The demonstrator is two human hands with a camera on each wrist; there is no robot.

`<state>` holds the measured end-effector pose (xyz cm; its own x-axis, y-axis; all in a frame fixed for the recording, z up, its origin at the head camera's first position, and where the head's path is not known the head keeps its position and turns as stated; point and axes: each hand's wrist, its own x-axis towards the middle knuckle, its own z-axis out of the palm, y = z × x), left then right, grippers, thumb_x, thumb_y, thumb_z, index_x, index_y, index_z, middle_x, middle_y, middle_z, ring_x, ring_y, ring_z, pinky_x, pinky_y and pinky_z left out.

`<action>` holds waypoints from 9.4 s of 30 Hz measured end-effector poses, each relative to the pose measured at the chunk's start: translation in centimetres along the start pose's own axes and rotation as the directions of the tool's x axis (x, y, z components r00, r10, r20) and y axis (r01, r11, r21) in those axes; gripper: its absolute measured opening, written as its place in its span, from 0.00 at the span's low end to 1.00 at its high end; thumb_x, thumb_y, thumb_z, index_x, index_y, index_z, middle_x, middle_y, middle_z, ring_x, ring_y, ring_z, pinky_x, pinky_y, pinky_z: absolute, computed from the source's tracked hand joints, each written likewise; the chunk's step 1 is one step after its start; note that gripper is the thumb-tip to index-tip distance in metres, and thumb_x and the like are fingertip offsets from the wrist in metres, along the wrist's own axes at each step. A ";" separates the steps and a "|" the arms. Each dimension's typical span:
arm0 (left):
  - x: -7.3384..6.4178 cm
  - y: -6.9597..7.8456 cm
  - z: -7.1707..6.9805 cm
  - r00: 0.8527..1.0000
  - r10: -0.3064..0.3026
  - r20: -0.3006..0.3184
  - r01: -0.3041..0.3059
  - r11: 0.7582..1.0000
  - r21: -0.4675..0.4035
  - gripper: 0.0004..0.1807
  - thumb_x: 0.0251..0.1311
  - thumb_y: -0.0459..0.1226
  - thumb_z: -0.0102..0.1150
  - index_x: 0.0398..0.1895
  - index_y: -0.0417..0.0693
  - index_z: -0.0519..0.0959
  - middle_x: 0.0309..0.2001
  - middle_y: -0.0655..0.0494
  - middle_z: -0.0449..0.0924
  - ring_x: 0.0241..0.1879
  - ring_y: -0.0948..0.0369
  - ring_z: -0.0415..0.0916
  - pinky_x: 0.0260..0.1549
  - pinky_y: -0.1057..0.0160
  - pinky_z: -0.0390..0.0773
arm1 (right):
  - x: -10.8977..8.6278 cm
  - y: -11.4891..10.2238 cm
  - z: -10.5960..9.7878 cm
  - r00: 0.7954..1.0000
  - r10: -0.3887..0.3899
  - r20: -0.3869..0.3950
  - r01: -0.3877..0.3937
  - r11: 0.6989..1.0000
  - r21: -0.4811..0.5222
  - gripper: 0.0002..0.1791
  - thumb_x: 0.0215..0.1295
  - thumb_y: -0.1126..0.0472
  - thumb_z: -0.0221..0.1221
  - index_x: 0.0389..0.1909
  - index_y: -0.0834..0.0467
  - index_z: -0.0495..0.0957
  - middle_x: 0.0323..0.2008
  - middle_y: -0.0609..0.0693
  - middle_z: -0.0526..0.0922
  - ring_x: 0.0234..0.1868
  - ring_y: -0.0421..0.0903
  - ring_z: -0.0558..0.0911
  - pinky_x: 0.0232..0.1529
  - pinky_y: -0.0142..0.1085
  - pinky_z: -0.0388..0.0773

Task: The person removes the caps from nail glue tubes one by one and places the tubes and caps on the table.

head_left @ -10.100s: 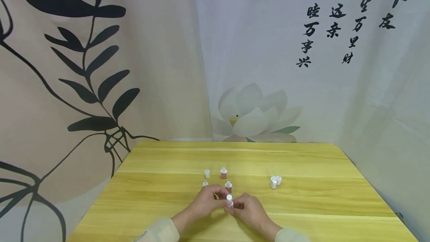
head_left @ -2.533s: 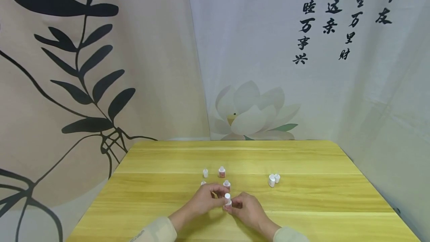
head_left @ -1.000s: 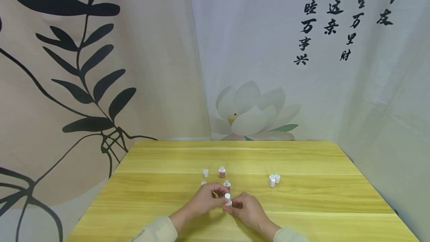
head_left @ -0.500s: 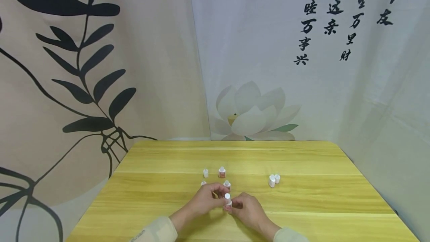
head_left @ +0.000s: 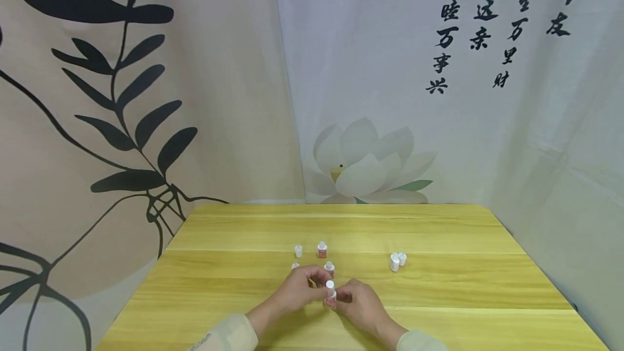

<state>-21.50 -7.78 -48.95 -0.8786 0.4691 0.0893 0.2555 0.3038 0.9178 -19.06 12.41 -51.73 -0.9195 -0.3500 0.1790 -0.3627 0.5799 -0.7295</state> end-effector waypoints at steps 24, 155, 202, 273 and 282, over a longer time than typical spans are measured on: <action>-0.1 0.5 0.0 1.000 0.000 -0.004 0.000 1.000 0.016 0.10 0.56 0.34 0.70 0.41 0.45 0.83 0.34 0.58 0.80 0.35 0.63 0.73 0.34 0.69 0.70 | 0.0 0.1 0.0 1.000 0.004 -0.011 -0.004 1.000 0.009 0.11 0.57 0.47 0.70 0.38 0.48 0.89 0.28 0.37 0.75 0.31 0.34 0.71 0.33 0.32 0.68; -1.8 -1.1 -3.7 0.987 -0.095 -0.126 0.085 0.993 -0.082 0.17 0.57 0.35 0.68 0.47 0.38 0.79 0.36 0.54 0.80 0.36 0.57 0.75 0.35 0.64 0.78 | -0.1 0.0 0.0 1.000 0.014 -0.006 -0.014 1.000 0.021 0.08 0.57 0.49 0.70 0.35 0.47 0.88 0.29 0.36 0.77 0.31 0.33 0.71 0.32 0.31 0.69; -1.7 -1.8 -3.5 0.987 -0.087 -0.134 0.085 0.996 -0.018 0.12 0.60 0.35 0.67 0.46 0.42 0.84 0.35 0.54 0.79 0.35 0.57 0.72 0.30 0.67 0.73 | -0.1 0.0 0.0 1.000 0.013 -0.011 -0.013 1.000 0.005 0.08 0.57 0.52 0.70 0.34 0.50 0.88 0.29 0.36 0.76 0.30 0.33 0.71 0.31 0.31 0.69; -1.8 -1.6 -3.3 0.982 -0.079 -0.169 0.082 0.997 0.012 0.12 0.59 0.36 0.68 0.45 0.45 0.82 0.36 0.56 0.79 0.39 0.58 0.72 0.37 0.65 0.72 | -0.1 0.1 0.0 1.000 0.011 -0.007 -0.011 1.000 0.017 0.08 0.57 0.50 0.70 0.35 0.49 0.88 0.30 0.36 0.77 0.31 0.33 0.72 0.32 0.31 0.69; -1.8 -1.5 -3.2 0.984 -0.075 -0.163 0.075 0.997 -0.008 0.13 0.59 0.36 0.68 0.47 0.44 0.82 0.37 0.56 0.79 0.39 0.58 0.71 0.36 0.65 0.72 | -0.1 0.2 0.0 1.000 -0.002 -0.019 0.002 1.000 0.000 0.08 0.57 0.51 0.70 0.35 0.50 0.88 0.29 0.35 0.76 0.30 0.33 0.71 0.31 0.31 0.70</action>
<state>-21.55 -11.75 -49.29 -0.9494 0.3033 0.0819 0.1857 0.3315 0.9250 -19.05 12.56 -51.91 -0.9213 -0.3375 0.1932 -0.3650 0.5791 -0.7290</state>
